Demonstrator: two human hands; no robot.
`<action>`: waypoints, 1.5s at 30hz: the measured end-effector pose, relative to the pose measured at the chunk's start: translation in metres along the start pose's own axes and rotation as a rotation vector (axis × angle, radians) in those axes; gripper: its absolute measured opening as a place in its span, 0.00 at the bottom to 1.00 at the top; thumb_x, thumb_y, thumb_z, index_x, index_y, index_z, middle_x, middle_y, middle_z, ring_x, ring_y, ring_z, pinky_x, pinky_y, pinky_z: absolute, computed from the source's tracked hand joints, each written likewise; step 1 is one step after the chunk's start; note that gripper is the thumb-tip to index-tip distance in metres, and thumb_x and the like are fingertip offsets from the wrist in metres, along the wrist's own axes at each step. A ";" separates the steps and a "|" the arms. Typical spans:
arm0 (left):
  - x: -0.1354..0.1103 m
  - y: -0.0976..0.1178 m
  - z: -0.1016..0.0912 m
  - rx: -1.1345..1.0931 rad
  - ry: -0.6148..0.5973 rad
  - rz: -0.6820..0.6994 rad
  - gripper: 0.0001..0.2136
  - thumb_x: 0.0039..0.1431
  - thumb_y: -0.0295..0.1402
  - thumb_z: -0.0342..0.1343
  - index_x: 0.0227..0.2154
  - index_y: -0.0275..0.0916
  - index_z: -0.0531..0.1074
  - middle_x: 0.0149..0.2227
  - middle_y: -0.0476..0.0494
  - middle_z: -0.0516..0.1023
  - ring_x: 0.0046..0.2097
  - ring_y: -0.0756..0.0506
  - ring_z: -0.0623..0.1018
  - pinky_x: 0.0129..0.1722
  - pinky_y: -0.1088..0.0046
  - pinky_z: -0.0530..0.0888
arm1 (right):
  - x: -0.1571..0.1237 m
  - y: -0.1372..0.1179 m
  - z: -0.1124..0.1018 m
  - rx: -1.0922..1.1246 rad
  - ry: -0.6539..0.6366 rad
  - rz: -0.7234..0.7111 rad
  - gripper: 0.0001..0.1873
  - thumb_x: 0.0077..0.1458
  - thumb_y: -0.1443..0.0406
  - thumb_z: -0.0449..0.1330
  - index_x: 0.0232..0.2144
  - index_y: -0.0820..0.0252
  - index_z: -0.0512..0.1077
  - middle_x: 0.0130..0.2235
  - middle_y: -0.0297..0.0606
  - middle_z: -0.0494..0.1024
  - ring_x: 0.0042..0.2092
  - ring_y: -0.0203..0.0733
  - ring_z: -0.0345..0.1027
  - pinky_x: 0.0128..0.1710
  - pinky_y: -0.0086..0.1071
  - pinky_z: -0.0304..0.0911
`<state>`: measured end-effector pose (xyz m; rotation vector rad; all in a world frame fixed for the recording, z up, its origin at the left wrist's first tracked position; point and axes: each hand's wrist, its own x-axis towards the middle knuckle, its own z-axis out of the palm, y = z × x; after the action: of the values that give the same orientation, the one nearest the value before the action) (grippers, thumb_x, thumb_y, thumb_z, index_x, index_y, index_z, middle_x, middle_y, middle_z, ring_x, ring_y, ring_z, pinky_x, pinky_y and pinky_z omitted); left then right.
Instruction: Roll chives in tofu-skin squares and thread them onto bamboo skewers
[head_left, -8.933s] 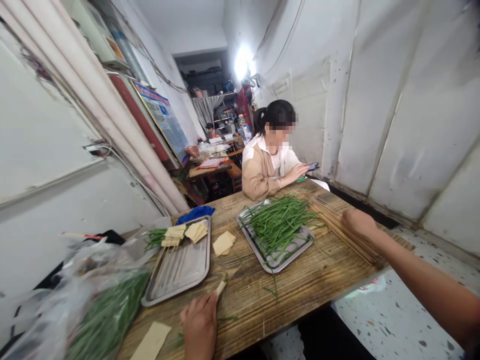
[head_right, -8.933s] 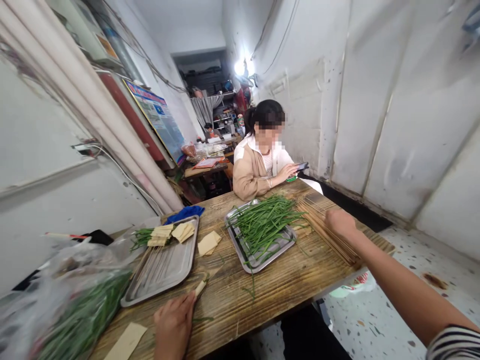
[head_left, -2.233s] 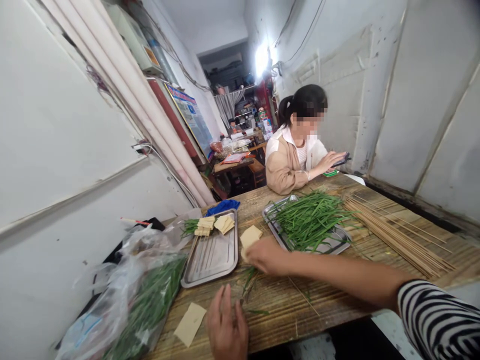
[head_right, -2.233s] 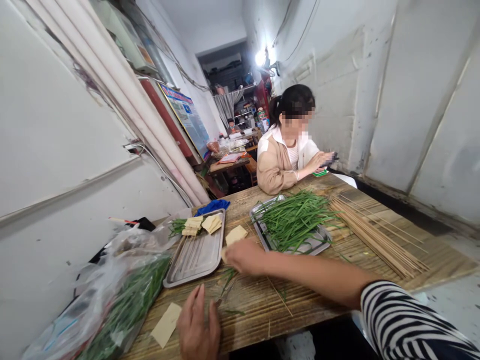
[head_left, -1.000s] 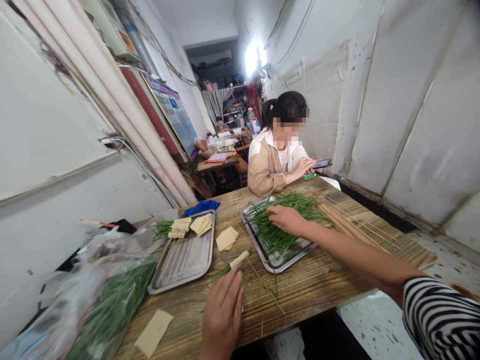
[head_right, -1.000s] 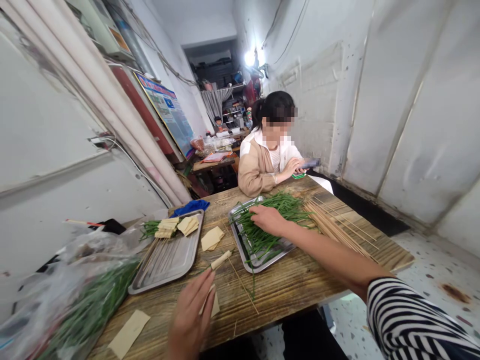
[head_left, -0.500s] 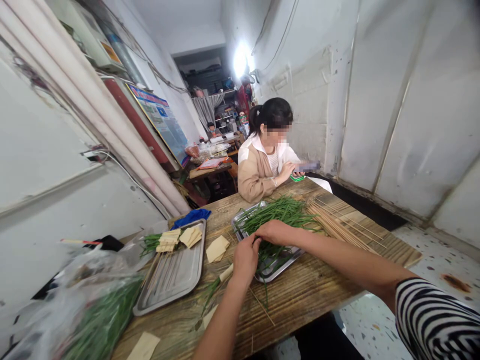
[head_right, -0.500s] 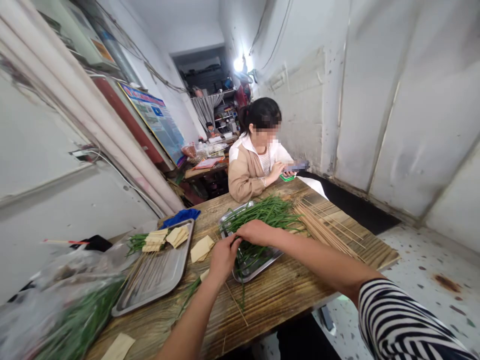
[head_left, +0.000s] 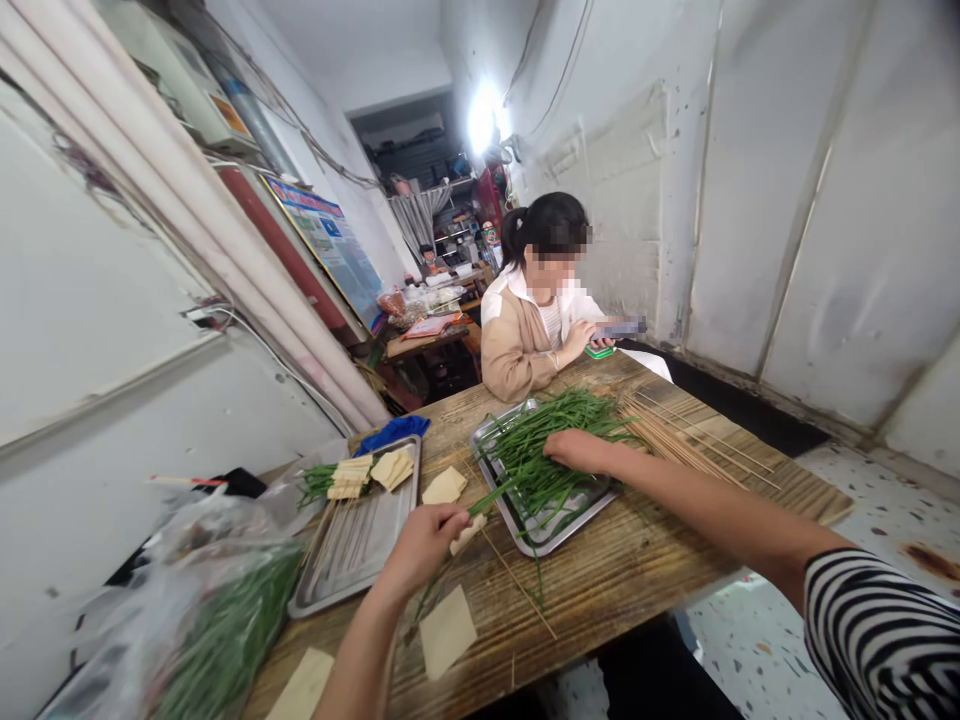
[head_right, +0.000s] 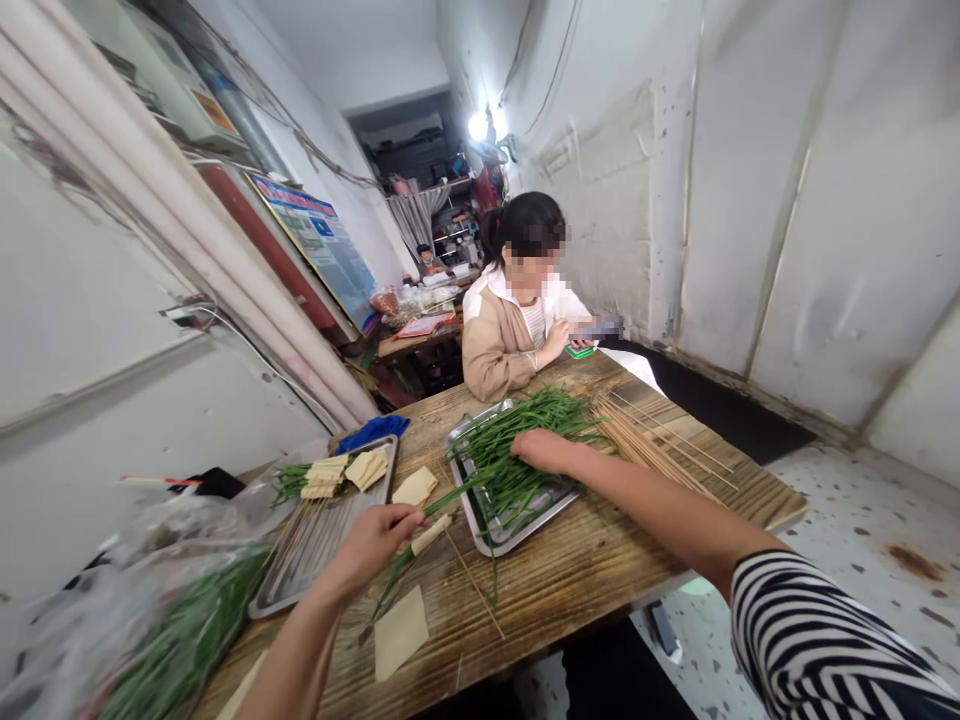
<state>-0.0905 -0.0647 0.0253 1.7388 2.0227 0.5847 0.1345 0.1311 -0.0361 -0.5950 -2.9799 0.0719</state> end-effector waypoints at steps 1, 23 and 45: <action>-0.007 -0.005 -0.006 -0.060 0.009 -0.018 0.16 0.52 0.42 0.49 0.22 0.36 0.76 0.19 0.51 0.70 0.24 0.50 0.67 0.26 0.77 0.60 | 0.001 -0.001 -0.002 0.004 -0.003 0.003 0.12 0.54 0.73 0.54 0.37 0.66 0.75 0.39 0.46 0.77 0.41 0.42 0.70 0.39 0.30 0.59; -0.010 0.030 0.095 -1.100 -0.095 -0.471 0.20 0.30 0.46 0.67 0.18 0.36 0.67 0.15 0.56 0.66 0.18 0.55 0.65 0.21 0.79 0.62 | -0.058 -0.138 0.018 -0.181 0.787 -0.268 0.13 0.62 0.70 0.48 0.32 0.67 0.71 0.27 0.38 0.68 0.31 0.39 0.58 0.30 0.34 0.53; -0.024 0.016 0.061 -0.185 0.024 0.021 0.15 0.54 0.39 0.46 0.16 0.38 0.64 0.19 0.52 0.63 0.27 0.50 0.63 0.29 0.74 0.56 | -0.024 -0.110 -0.041 -0.161 -0.084 -0.106 0.08 0.56 0.68 0.55 0.34 0.67 0.74 0.33 0.45 0.76 0.38 0.45 0.70 0.31 0.31 0.59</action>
<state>-0.0404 -0.0834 -0.0152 1.6528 1.9021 0.7763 0.1194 0.0211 0.0097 -0.4595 -3.1134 -0.1563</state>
